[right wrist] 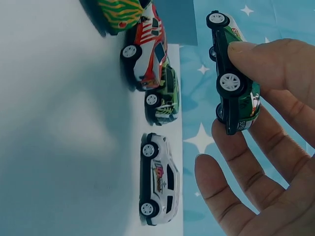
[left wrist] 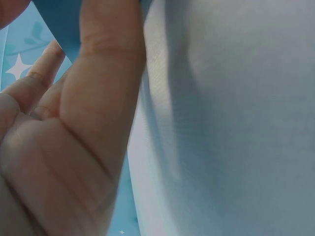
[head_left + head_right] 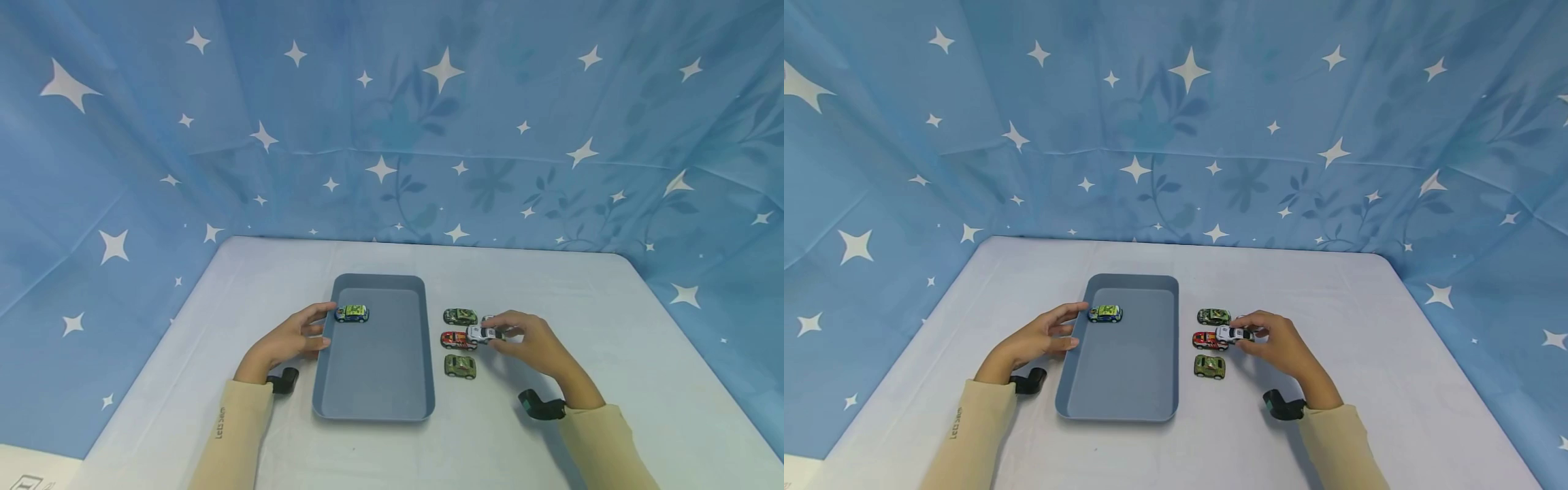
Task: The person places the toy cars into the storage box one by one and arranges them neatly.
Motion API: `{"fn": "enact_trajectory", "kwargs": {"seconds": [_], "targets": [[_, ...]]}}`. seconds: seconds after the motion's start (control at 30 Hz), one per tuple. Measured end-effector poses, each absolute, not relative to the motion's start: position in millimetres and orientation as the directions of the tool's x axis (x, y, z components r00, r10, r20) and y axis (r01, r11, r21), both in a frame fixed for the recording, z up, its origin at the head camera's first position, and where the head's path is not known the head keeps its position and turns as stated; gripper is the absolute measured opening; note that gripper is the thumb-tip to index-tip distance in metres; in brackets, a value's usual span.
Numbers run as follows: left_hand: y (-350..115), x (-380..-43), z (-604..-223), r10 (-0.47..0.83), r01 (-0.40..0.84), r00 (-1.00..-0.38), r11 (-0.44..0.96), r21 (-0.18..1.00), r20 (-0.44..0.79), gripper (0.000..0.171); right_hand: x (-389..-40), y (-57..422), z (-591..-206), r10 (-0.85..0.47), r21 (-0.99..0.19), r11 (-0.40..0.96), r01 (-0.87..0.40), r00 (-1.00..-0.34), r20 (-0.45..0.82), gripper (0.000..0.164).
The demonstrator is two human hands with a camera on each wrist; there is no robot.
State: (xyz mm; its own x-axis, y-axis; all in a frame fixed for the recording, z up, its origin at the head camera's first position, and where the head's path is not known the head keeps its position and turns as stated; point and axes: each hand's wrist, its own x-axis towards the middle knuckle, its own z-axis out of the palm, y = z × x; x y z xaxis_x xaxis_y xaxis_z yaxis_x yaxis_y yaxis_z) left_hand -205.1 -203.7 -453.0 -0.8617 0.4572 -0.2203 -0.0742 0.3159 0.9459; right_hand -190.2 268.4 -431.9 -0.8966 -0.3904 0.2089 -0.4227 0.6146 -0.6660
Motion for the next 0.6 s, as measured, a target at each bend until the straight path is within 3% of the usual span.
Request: {"fn": "enact_trajectory", "kwargs": {"seconds": [0.6], "targets": [[-203,-204,-451,0.448,-0.076,-0.864,0.333,0.940,-0.229,0.078,-191,250,-433,-0.415,-0.636,0.633,-0.440,-0.887,0.201,0.031]]}}
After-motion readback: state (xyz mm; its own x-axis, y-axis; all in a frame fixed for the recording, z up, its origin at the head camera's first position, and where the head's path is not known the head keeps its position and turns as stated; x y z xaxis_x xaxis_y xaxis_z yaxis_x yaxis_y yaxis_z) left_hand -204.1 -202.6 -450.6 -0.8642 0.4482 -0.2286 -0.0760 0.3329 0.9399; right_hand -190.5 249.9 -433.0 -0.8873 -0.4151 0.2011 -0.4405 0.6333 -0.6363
